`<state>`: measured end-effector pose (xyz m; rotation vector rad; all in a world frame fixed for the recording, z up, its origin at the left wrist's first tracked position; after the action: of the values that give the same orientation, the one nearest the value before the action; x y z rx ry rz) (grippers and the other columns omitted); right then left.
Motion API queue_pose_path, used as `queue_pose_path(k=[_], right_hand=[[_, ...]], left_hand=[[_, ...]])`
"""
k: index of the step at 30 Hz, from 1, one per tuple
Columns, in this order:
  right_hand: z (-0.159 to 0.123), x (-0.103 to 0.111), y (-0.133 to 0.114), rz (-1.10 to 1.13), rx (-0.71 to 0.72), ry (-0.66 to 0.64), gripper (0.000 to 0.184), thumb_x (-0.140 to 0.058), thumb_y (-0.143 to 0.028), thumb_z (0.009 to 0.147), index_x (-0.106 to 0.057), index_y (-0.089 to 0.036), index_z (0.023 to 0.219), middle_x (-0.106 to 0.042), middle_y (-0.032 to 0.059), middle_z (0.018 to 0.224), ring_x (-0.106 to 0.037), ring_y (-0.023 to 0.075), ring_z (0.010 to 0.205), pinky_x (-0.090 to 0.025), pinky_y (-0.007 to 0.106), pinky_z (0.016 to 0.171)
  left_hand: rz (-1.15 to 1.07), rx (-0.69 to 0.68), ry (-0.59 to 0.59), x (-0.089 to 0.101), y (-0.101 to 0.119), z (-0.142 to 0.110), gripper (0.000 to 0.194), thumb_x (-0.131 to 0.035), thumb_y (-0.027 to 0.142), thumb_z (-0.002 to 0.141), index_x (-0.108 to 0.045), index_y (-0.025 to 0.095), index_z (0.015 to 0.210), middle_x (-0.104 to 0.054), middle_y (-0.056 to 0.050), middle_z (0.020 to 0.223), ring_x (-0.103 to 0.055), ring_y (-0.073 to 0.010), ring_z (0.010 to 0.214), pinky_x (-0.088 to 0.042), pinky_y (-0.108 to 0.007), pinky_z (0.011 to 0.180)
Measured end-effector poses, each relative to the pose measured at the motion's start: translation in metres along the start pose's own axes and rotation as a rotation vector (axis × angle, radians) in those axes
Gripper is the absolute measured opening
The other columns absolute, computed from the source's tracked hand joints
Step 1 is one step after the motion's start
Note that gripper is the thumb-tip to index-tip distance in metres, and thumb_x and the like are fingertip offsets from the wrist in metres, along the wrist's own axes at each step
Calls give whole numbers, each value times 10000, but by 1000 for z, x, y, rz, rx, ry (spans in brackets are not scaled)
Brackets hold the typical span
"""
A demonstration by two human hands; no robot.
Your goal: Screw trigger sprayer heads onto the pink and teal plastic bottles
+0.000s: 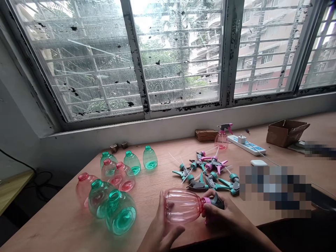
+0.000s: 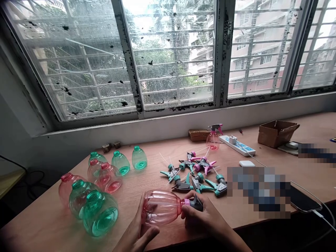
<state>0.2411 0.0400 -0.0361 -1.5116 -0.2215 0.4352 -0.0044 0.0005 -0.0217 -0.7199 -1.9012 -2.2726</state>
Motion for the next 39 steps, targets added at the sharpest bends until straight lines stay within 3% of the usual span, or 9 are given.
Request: queue_pose_path(k=[3, 6, 12, 18, 23, 27, 29, 33, 39], right_hand=[[-1, -1, -3, -28, 13, -3, 386, -729, -508, 834, -578, -171, 947, -744, 60, 785, -705, 197, 662, -583, 328, 661], [-1, -2, -5, -33, 25, -5, 385, -721, -513, 838, -581, -172, 947, -737, 56, 783, -699, 192, 657, -589, 331, 668], [-1, -2, -2, 23, -1, 5, 405, -750, -517, 809, -577, -179, 952, -717, 36, 754, -685, 183, 644, -597, 335, 665], [0, -3, 1, 51, 2, 21, 435, -774, -531, 777, -593, -178, 957, -703, 25, 732, -674, 181, 635, -594, 331, 649], [0, -4, -2, 41, 14, 52, 468, -787, -561, 744, -599, -188, 955, -713, 30, 754, -689, 202, 651, -594, 340, 653], [1, -4, -1, 30, 18, 50, 478, -786, -568, 740, -591, -190, 957, -716, 36, 770, -684, 196, 645, -591, 335, 651], [1, -4, -1, 37, 29, 47, 478, -789, -564, 738, -588, -192, 960, -714, 32, 764, -675, 188, 634, -585, 328, 645], [1, -3, -3, 33, 33, 93, 494, -777, -592, 733, -596, -191, 958, -712, 29, 746, -671, 194, 623, -574, 323, 630], [0, -3, -8, 31, 35, 119, 489, -774, -592, 736, -596, -188, 947, -698, 25, 731, -666, 196, 627, -567, 317, 616]], left_hand=[[-46, -9, -8, 1, 5, 1, 948, -604, 581, 888, -83, 212, 1589, -344, -158, 1595, -390, -331, 1426, -259, -437, 1193], [-55, -27, 14, 4, 6, 1, 945, -657, 519, 878, -87, 260, 1587, -250, -116, 1640, -410, -308, 1413, -264, -415, 1196], [-28, -38, 6, 4, -8, 2, 1052, -685, 503, 865, 14, 193, 1587, -520, -177, 1441, -486, -313, 1338, -314, -431, 1157], [-83, -29, 4, 3, -8, 3, 969, -647, 580, 861, -127, 190, 1580, -483, -178, 1455, -488, -340, 1321, -348, -430, 1136], [-91, -19, 22, 3, -11, 4, 1062, -680, 652, 789, -122, 208, 1575, -413, -185, 1494, -483, -358, 1313, -354, -448, 1128], [-146, 12, 12, 4, -14, 5, 1168, -638, 701, 787, 22, 150, 1578, -518, -206, 1373, -488, -366, 1313, -302, -483, 1146], [-176, 24, 13, 4, -14, 5, 1137, -599, 712, 807, 4, 133, 1578, -533, -200, 1351, -481, -361, 1322, -292, -479, 1154], [-184, 42, 18, 3, -10, 4, 1064, -656, 667, 795, -135, 161, 1572, -492, -180, 1421, -445, -353, 1360, -282, -457, 1174], [-117, -23, 18, 3, -4, 5, 1057, -704, 563, 819, -28, 286, 1583, -394, -148, 1548, -487, -340, 1332, -281, -482, 1173]])
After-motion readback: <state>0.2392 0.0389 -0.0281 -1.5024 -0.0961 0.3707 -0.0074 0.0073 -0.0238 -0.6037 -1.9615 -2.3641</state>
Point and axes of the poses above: each hand's wrist, its own z-axis towards the middle knuckle, its own x-axis out of the back of the hand, y = z × x, the point moved 3 cm from there along z, towards the middle knuckle
